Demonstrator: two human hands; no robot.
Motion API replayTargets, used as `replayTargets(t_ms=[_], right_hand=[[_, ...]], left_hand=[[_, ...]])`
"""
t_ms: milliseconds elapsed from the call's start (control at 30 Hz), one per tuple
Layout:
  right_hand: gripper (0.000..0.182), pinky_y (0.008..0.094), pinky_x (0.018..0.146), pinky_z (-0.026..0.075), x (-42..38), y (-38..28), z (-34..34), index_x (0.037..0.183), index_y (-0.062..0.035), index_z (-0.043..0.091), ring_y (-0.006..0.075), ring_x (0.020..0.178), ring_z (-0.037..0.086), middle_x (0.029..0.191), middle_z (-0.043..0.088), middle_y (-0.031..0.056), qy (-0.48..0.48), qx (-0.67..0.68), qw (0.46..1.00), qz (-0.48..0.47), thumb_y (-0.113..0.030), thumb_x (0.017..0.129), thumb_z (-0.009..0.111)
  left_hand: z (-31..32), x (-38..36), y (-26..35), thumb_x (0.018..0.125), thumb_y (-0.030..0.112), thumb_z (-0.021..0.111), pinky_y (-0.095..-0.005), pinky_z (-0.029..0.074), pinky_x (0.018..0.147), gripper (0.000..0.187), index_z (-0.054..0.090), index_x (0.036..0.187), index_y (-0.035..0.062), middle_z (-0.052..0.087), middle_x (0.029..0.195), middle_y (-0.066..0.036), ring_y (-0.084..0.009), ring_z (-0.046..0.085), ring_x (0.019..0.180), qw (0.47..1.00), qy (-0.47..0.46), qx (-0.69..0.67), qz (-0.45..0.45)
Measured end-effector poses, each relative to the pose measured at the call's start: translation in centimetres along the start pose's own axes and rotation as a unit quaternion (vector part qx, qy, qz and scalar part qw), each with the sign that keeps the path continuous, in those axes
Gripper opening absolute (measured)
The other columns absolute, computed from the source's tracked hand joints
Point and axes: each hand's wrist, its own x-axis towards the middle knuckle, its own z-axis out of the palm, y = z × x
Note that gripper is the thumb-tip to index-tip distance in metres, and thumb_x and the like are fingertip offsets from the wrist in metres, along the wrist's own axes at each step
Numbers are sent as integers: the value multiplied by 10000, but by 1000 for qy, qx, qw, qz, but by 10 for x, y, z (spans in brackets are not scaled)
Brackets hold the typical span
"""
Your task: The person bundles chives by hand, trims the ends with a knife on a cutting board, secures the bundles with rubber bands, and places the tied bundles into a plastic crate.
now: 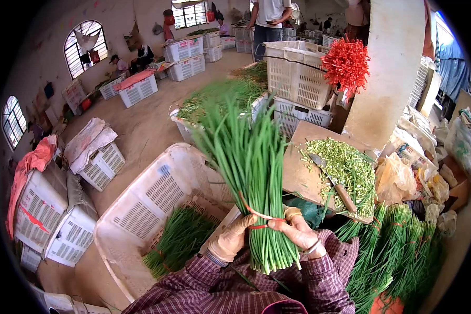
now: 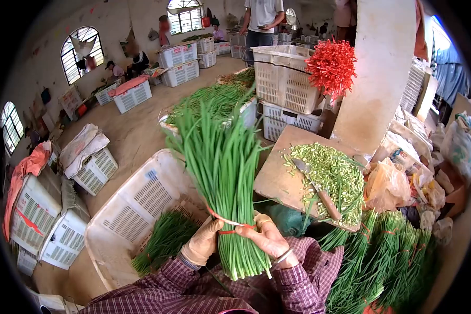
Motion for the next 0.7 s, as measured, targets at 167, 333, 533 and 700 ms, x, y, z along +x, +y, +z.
replayTargets(t_ms=[167,333,533,700], right_hand=[[837,409,995,465,16,6,3,1351,100,480,384,1216,552,1289,584,251,90,-331,925,-161,-544,860,690],[903,455,1000,448,-4,-29,17,1452,74,359,433,1170,535,1322,520,276,164,-376,889,-202,-466,833,733],[601,372,1011,467,-3,21,-5,1281,115,525,351,1196,589,1378,536,260,165,-181,951,-191,-288,886,731],[333,367,777,549,-20,49,-23,1104,70,653,309,869,708,963,728,179,127,-301,935,-138,-193,905,701]], left_hand=[[-4,2,-4,894,592,629,-417,460,1066,828,417,1443,9,539,1395,-134,-261,532,1272,998,-4,-62,29],[23,23,34,976,575,496,-454,441,1092,761,360,1481,22,487,1449,-199,-298,495,1321,989,-8,-85,122],[-18,52,37,955,564,552,-409,528,991,647,560,1316,27,654,1245,-126,-252,641,1112,966,102,-224,80],[-30,44,50,962,571,525,-440,485,1035,649,539,1345,47,616,1298,-129,-269,605,1160,958,19,-274,87]])
